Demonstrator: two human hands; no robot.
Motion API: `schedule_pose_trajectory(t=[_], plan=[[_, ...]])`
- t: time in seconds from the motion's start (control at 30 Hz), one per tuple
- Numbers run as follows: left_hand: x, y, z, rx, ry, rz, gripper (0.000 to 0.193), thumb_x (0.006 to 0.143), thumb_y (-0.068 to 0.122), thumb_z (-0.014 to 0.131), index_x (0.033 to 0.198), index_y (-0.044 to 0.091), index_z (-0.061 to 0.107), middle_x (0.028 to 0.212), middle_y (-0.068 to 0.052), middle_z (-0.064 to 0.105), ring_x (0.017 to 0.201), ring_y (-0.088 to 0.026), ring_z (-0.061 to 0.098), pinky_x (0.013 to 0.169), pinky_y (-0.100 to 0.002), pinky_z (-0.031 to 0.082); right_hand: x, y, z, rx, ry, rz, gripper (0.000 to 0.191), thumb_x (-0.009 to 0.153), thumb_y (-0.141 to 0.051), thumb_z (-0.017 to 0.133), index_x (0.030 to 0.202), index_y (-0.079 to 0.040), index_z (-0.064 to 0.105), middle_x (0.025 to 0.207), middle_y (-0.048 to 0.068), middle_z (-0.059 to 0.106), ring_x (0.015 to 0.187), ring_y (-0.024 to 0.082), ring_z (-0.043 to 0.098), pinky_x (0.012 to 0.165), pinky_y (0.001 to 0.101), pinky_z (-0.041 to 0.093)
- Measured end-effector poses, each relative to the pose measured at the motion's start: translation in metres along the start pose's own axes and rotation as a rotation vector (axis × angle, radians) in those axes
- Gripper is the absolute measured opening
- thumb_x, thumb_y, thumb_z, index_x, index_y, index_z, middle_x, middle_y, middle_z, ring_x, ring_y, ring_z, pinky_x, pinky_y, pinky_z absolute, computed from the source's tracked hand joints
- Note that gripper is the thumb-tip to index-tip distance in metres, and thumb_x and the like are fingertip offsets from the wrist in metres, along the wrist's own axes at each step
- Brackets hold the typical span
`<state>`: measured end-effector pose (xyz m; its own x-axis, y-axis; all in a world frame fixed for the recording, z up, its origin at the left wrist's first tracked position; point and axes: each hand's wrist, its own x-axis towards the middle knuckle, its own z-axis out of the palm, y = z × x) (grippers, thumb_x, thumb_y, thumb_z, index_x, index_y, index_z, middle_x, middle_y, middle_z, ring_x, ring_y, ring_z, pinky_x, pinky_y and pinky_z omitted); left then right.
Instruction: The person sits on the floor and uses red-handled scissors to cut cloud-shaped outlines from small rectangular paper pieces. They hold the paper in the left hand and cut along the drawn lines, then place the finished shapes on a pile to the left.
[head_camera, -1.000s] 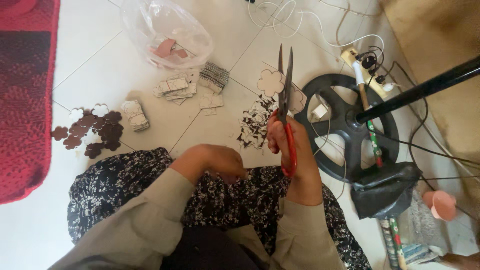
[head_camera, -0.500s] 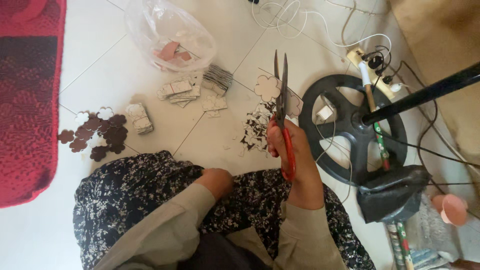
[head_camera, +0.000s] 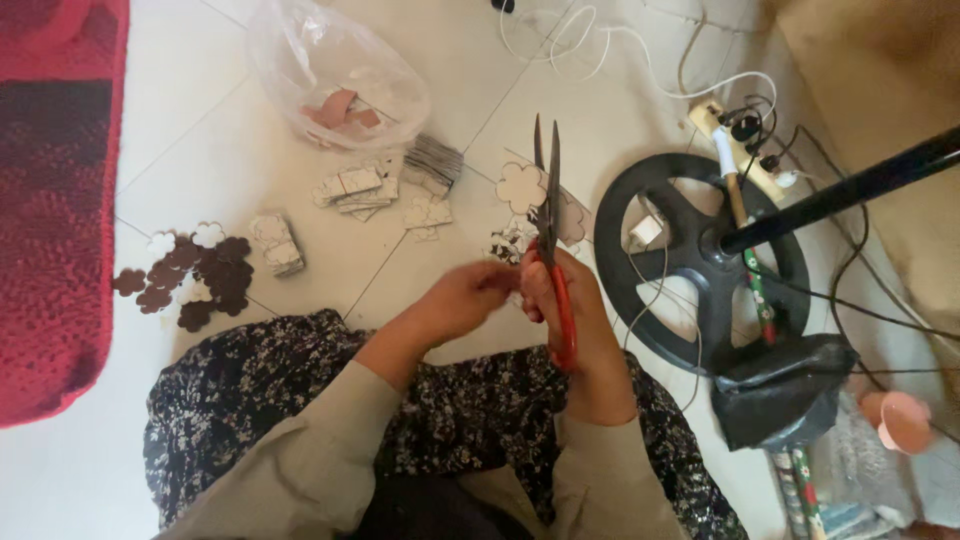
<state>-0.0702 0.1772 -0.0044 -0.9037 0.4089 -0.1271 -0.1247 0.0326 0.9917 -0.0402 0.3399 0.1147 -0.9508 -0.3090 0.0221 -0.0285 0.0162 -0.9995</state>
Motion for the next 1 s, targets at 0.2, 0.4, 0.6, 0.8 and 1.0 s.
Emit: schedule_pose_trajectory(t=[0.2, 0.4, 0.6, 0.8, 1.0], plan=[[-0.022, 0.106, -0.019, -0.783, 0.257, 0.223, 0.032, 0.099, 0.028, 0.048, 0.117, 0.007, 0.064, 0.110, -0.004, 0.074, 0.109, -0.016, 0.068, 0.093, -0.033, 0.051, 0.000, -0.002, 0.018, -0.004, 0.036, -0.069, 0.047, 0.102, -0.052, 0.055, 0.095, -0.006, 0.056, 0.072, -0.001, 0.047, 0.061, 0.009, 0.045, 0.055, 0.0249, 0.036], [-0.045, 0.145, 0.013, -0.659, 0.374, 0.358, 0.019, 0.099, 0.016, 0.074, 0.103, -0.002, 0.068, 0.087, -0.007, 0.067, 0.073, -0.012, 0.060, 0.064, -0.027, 0.046, -0.003, -0.005, 0.028, -0.009, 0.049, -0.109, 0.047, 0.102, -0.052, 0.054, 0.097, -0.006, 0.058, 0.072, -0.001, 0.050, 0.061, 0.009, 0.047, 0.054, 0.0252, 0.038], [-0.060, 0.162, 0.012, -0.573, 0.504, 0.391, 0.018, 0.095, 0.015, 0.072, 0.102, -0.001, 0.073, 0.090, -0.001, 0.071, 0.070, -0.005, 0.060, 0.059, -0.022, 0.048, -0.009, -0.012, 0.033, -0.025, 0.033, -0.120, 0.045, 0.102, -0.049, 0.056, 0.098, -0.005, 0.057, 0.073, -0.001, 0.049, 0.062, 0.009, 0.048, 0.055, 0.0247, 0.038], [-0.059, 0.165, 0.009, -0.571, 0.491, 0.415, 0.018, 0.095, 0.013, 0.072, 0.106, -0.001, 0.073, 0.093, -0.002, 0.074, 0.081, -0.004, 0.065, 0.073, -0.021, 0.053, -0.011, -0.018, 0.034, -0.081, 0.036, -0.056, 0.041, 0.101, -0.045, 0.057, 0.101, -0.004, 0.059, 0.073, -0.001, 0.052, 0.063, 0.009, 0.050, 0.057, 0.0244, 0.042], [-0.059, 0.162, 0.011, -0.534, 0.491, 0.397, 0.016, 0.097, 0.013, 0.072, 0.099, -0.003, 0.072, 0.085, -0.002, 0.072, 0.075, -0.004, 0.061, 0.066, -0.021, 0.049, -0.010, -0.021, 0.033, -0.070, 0.058, -0.036, 0.042, 0.099, -0.047, 0.056, 0.103, -0.005, 0.058, 0.073, -0.002, 0.051, 0.062, 0.009, 0.050, 0.055, 0.0243, 0.042]])
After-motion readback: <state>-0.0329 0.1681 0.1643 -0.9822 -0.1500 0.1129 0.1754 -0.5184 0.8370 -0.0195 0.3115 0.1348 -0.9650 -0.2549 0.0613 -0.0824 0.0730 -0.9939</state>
